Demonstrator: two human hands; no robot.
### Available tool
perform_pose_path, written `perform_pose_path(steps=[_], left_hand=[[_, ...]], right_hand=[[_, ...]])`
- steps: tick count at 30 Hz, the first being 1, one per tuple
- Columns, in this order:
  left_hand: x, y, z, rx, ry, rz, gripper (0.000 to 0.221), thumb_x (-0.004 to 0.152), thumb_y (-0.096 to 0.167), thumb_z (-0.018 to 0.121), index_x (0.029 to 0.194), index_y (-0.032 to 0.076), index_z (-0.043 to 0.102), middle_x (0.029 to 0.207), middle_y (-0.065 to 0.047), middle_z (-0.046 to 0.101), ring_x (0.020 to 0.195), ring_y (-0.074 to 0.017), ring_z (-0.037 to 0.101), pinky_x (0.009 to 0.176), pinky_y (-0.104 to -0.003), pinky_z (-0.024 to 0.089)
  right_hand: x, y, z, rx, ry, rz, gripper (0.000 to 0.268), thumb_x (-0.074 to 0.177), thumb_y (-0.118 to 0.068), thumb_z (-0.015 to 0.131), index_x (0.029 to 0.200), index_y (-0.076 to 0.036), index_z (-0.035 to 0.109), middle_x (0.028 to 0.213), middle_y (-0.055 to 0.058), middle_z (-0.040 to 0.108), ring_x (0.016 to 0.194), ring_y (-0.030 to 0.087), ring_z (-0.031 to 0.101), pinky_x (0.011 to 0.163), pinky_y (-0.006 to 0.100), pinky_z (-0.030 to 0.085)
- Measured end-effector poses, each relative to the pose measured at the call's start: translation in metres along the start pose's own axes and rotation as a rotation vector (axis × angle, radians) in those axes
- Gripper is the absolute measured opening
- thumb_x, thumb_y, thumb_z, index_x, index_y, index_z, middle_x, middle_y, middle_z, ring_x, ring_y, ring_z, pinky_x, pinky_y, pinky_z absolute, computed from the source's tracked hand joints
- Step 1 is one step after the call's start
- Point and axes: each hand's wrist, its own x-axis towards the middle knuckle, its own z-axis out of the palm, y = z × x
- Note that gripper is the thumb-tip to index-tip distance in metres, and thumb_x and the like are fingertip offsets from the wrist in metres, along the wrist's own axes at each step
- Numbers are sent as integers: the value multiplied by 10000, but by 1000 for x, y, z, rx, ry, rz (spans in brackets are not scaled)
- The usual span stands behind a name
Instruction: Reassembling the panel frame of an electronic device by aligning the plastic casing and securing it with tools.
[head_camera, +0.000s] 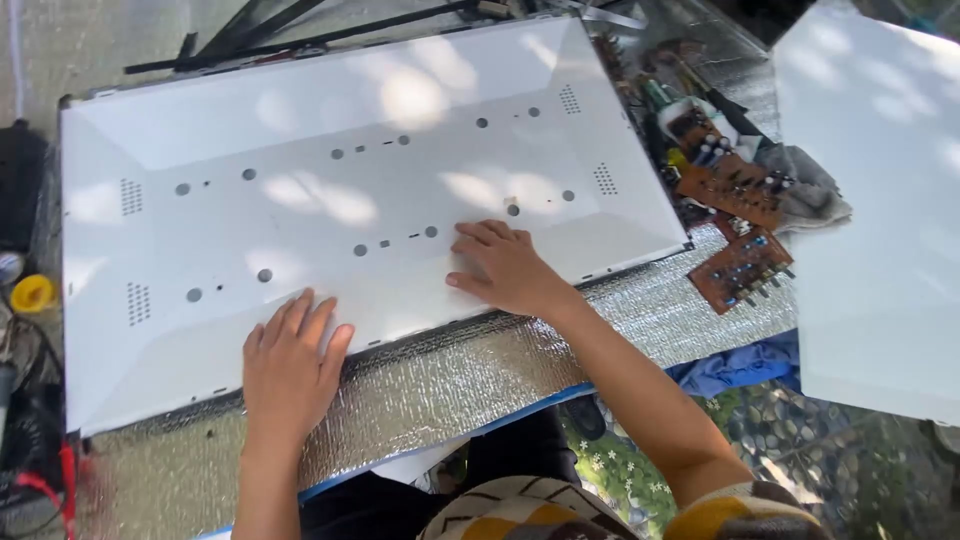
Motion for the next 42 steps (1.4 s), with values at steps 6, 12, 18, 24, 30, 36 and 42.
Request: perform_pose_path(steps=[6, 12, 18, 24, 30, 36, 42], left_hand=[[-4, -12, 22, -33, 173, 47, 563, 1033, 536, 354, 1435, 235, 608, 1559, -55, 559, 1448, -273, 506, 1117, -536, 409], [-2, -6, 23, -25, 190, -26, 462, 1003, 458, 448, 1383, 285, 648, 1530, 5, 596, 1444, -212, 525, 1142, -507, 407], [2, -5, 27, -24, 216, -48, 476, 1015, 487, 403, 1366, 291, 658, 1528, 28, 600, 1444, -189, 533, 1138, -495, 421], [3, -2, 15, -89, 104, -70, 485, 1011, 482, 398, 1393, 287, 625, 1552, 25, 549, 1463, -206, 471, 1173, -497, 336], [2, -1, 17, -101, 124, -78, 522, 1021, 520, 360, 1396, 273, 625, 1554, 2, 543, 1448, -230, 482, 1162, -509, 341], [1, 1, 10, -112, 141, -49, 519, 1030, 517, 373, 1392, 248, 631, 1522, -22, 569, 1426, -246, 497, 1142, -529, 353], [-1, -10, 19, -45, 95, 33, 931, 793, 879, 458, 1435, 212, 556, 1569, -85, 492, 1442, -296, 449, 1122, -579, 342]], right_hand=[[-17, 62, -38, 399, 333, -125, 332, 991, -365, 646, 1204, -122, 719, 1295, 98, 727, 1256, 258, 654, 1118, 404, 428], [-50, 290, -105, 43, 1065, 406, 206, 1072, -27, 553, 1176, 33, 720, 1111, 187, 754, 1027, 358, 701, 797, 494, 550], [-58, 396, -114, -177, 599, 800, 459, 1050, -89, 448, 1488, 2, 548, 1243, 322, 651, 1168, 567, 473, 718, 724, 504], [-40, 440, -124, -219, 322, 992, 372, 1073, -426, 645, 1146, -76, 748, 1128, 235, 628, 1071, 513, 598, 968, 803, 256], [-48, 427, -146, -625, 375, 792, 328, 1092, -317, 665, 1131, -10, 773, 1033, 219, 680, 1002, 415, 587, 796, 513, 502], [-51, 352, -175, -1060, 537, 580, 369, 1087, -348, 740, 1358, -104, 685, 1242, 91, 570, 682, 285, 762, 523, 356, 628], [-66, 220, -139, -25, 861, 294, 273, 1207, 32, 637, 1292, 77, 381, 885, 292, 696, 670, 427, 685, 588, 563, 529]])
